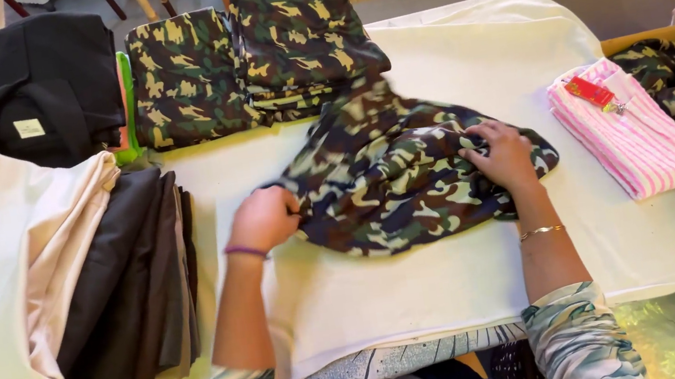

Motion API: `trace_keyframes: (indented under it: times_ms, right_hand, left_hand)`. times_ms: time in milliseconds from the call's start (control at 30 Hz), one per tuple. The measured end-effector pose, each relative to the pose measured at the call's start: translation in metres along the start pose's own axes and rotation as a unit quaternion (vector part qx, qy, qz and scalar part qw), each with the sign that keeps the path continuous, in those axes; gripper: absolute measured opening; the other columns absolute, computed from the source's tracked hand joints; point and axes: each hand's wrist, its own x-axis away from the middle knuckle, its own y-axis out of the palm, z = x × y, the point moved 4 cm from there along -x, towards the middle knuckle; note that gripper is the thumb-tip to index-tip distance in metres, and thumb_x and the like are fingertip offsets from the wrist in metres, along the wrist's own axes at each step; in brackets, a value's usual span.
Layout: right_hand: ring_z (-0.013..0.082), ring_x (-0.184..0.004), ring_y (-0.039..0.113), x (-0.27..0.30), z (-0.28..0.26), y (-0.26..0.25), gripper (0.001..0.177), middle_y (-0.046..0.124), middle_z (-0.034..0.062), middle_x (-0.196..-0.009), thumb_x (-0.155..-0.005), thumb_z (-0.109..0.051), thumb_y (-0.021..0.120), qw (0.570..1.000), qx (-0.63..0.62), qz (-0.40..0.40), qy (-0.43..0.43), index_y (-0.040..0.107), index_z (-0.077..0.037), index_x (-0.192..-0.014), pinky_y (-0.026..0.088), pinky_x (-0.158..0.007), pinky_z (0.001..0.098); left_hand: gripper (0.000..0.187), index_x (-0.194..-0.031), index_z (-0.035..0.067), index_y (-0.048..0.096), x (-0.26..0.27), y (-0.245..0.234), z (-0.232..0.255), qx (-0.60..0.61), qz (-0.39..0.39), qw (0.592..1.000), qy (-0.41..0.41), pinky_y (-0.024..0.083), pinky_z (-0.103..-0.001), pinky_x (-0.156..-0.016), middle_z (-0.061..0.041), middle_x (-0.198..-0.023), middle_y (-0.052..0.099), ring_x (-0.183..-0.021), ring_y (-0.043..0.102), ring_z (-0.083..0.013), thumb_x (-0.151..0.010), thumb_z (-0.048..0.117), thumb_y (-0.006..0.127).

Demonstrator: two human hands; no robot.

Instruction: Folding camouflage patterned pants on a work table.

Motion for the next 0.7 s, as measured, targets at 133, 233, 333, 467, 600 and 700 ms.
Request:
trace_keyframes:
  times_ms: [133, 233, 333, 467, 600, 700]
  right_hand:
    - [0.0389, -0.133, 0.048, -0.001, 0.009, -0.022, 0.08, 0.052, 0.0189, -0.147, -0.071, -0.063, 0.083, 0.994, 0.075, 0.003, 0.079, 0.064, -0.025, -0.139, 0.037, -0.102, 0.0603]
    - [0.0404, -0.143, 0.031, 0.004, 0.016, -0.032, 0.111, 0.033, 0.0229, -0.157, -0.057, -0.075, 0.085, 0.972, 0.074, -0.077, 0.209, 0.045, -0.032, -0.151, 0.026, -0.105, 0.0677]
    - [0.0382, -0.143, 0.039, 0.007, 0.015, -0.034, 0.124, 0.046, 0.0159, -0.153, -0.054, -0.064, 0.091, 0.953, 0.085, -0.165, 0.239, 0.031, -0.036, -0.159, 0.031, -0.111, 0.0623]
    - [0.0385, -0.127, 0.06, 0.008, -0.006, -0.034, 0.112, 0.062, 0.0213, -0.137, -0.058, -0.044, 0.093, 0.982, -0.031, -0.147, 0.112, 0.041, -0.032, -0.156, 0.046, -0.109, 0.0449]
    - [0.0333, -0.119, 0.067, 0.013, -0.032, -0.044, 0.094, 0.071, 0.0158, -0.127, -0.063, -0.029, 0.092, 0.976, -0.094, -0.186, 0.064, 0.051, -0.032, -0.148, 0.05, -0.104, 0.0407]
    - [0.0306, -0.114, 0.07, 0.014, 0.0, -0.04, 0.085, 0.073, 0.0099, -0.126, -0.063, -0.021, 0.088, 0.956, -0.175, -0.235, 0.005, 0.056, -0.029, -0.141, 0.053, -0.099, 0.0388]
  left_hand:
    - [0.026, -0.097, 0.017, 0.079, 0.024, -0.075, 0.054, -0.016, 0.013, 0.999, -0.034, 0.058, -0.045, -0.079, -0.011, -0.083, 0.076, -0.084, 0.073, -0.0328, -0.083, 0.038, 0.073]
    - [0.035, -0.114, 0.016, 0.074, -0.018, -0.046, 0.029, -0.006, 0.099, 0.991, -0.086, 0.058, -0.046, -0.08, -0.013, -0.083, 0.076, -0.086, 0.073, -0.0331, -0.093, 0.043, 0.067]
    - [0.048, -0.122, 0.004, 0.068, -0.072, 0.01, -0.003, 0.002, 0.161, 0.984, -0.071, 0.057, -0.047, -0.078, -0.019, -0.091, 0.074, -0.088, 0.072, -0.0364, -0.094, 0.042, 0.067]
    - [0.073, -0.131, -0.008, 0.055, -0.085, 0.053, 0.005, 0.058, 0.124, 0.986, -0.099, 0.057, -0.047, -0.078, -0.025, -0.098, 0.072, -0.092, 0.07, -0.0398, -0.087, 0.046, 0.075]
    - [0.06, -0.113, -0.003, 0.068, -0.082, 0.079, 0.005, 0.066, 0.045, 0.991, -0.106, 0.057, -0.046, -0.084, -0.021, -0.102, 0.073, -0.096, 0.07, -0.0372, -0.083, 0.046, 0.083]
    - [0.045, -0.109, 0.002, 0.068, -0.069, 0.062, 0.007, 0.136, -0.001, 0.987, -0.09, 0.056, -0.047, -0.079, -0.018, -0.099, 0.074, -0.09, 0.072, -0.0355, -0.084, 0.037, 0.081]
